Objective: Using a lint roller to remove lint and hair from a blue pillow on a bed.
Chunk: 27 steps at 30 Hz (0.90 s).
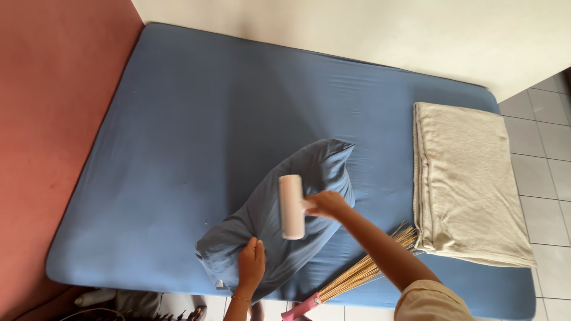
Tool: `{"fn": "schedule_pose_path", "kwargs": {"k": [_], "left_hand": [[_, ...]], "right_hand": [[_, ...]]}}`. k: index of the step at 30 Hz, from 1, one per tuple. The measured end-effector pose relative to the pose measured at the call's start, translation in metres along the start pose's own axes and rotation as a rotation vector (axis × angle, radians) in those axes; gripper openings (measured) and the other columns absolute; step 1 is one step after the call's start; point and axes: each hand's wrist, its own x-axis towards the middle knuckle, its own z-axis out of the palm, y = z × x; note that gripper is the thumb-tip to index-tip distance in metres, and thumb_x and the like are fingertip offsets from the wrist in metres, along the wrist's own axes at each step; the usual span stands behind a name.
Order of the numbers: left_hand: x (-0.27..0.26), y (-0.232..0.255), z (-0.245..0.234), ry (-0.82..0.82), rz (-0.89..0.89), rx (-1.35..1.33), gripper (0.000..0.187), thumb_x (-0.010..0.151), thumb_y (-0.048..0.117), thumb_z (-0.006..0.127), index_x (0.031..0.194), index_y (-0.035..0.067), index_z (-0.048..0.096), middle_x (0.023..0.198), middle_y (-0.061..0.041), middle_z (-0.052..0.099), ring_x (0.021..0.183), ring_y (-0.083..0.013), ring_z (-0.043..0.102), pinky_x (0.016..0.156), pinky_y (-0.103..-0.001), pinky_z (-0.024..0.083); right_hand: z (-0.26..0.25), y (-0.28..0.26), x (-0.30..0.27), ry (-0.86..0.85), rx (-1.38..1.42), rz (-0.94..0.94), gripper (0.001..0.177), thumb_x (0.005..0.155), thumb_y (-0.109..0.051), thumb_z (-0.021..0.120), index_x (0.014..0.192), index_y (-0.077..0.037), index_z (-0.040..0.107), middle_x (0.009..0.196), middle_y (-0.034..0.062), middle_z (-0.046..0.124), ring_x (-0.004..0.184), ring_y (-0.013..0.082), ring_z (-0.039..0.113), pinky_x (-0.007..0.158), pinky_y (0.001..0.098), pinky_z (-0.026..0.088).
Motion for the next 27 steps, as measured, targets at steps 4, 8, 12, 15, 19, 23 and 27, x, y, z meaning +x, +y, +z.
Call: {"fn": "schedule_pose_path", "kwargs": {"k": [4, 8, 12, 15, 19, 23, 27], "left_hand": [[-0.007, 0.013, 0.007, -0.095, 0.051, -0.096, 0.037, 0.103, 0.023, 0.044, 0.068, 0.013, 0.036, 0.047, -0.001, 0.044, 0.044, -0.0152, 0.041, 0.051, -0.036, 0.038], [-0.007, 0.023, -0.002, -0.119, 0.044, -0.128, 0.039, 0.104, 0.022, 0.044, 0.067, 0.014, 0.035, 0.047, 0.001, 0.041, 0.044, -0.0129, 0.038, 0.049, -0.034, 0.037], [-0.003, 0.007, -0.008, -0.136, 0.056, -0.092, 0.039, 0.104, 0.022, 0.045, 0.067, 0.014, 0.035, 0.047, 0.001, 0.042, 0.043, -0.0125, 0.038, 0.048, -0.034, 0.038], [0.009, -0.018, -0.014, 0.0, 0.077, -0.033, 0.035, 0.099, 0.028, 0.047, 0.067, 0.014, 0.046, 0.047, -0.004, 0.054, 0.047, -0.0225, 0.051, 0.06, -0.043, 0.043], [0.015, -0.014, -0.035, -0.078, -0.083, -0.049, 0.034, 0.1, 0.028, 0.047, 0.07, 0.013, 0.045, 0.051, -0.005, 0.052, 0.051, -0.0203, 0.05, 0.063, -0.041, 0.042], [0.014, -0.013, -0.023, -0.143, 0.037, 0.033, 0.035, 0.102, 0.032, 0.044, 0.073, 0.014, 0.047, 0.05, -0.004, 0.055, 0.048, -0.0223, 0.051, 0.058, -0.041, 0.043], [0.003, -0.041, -0.022, -0.181, 0.105, 0.174, 0.033, 0.102, 0.028, 0.046, 0.074, 0.012, 0.043, 0.057, -0.006, 0.05, 0.053, -0.0246, 0.051, 0.062, -0.042, 0.038]], "right_hand": [[-0.025, 0.033, -0.031, -0.047, 0.101, 0.159, 0.05, 0.099, -0.05, 0.054, 0.146, -0.034, 0.052, 0.127, -0.0022, 0.07, 0.113, 0.0196, 0.067, 0.086, 0.0352, 0.06], [-0.033, 0.065, -0.051, -0.006, 0.183, 0.414, 0.039, 0.097, -0.048, 0.052, 0.132, -0.036, 0.061, 0.121, -0.0017, 0.071, 0.113, 0.0251, 0.065, 0.089, 0.0424, 0.055], [-0.039, 0.089, -0.059, -0.069, 0.237, 0.565, 0.049, 0.101, -0.049, 0.053, 0.148, -0.037, 0.052, 0.138, 0.004, 0.066, 0.124, 0.027, 0.065, 0.1, 0.0454, 0.059], [-0.052, 0.12, -0.081, 0.063, 0.344, 0.773, 0.054, 0.098, -0.046, 0.045, 0.143, -0.02, 0.059, 0.142, 0.0107, 0.064, 0.127, 0.0326, 0.063, 0.101, 0.0481, 0.049], [-0.058, 0.116, -0.101, 0.205, 0.326, 0.671, 0.042, 0.085, -0.052, 0.042, 0.113, -0.029, 0.065, 0.116, 0.0018, 0.069, 0.107, 0.028, 0.064, 0.088, 0.0403, 0.047], [-0.039, 0.04, -0.069, 0.123, 0.32, 0.226, 0.047, 0.089, -0.056, 0.059, 0.133, -0.044, 0.066, 0.117, -0.0071, 0.076, 0.107, 0.0158, 0.07, 0.091, 0.0358, 0.052], [-0.029, -0.062, -0.04, 0.054, 0.111, -0.023, 0.05, 0.093, -0.062, 0.053, 0.139, -0.043, 0.06, 0.099, -0.0039, 0.075, 0.091, 0.0198, 0.07, 0.073, 0.034, 0.047]]}}
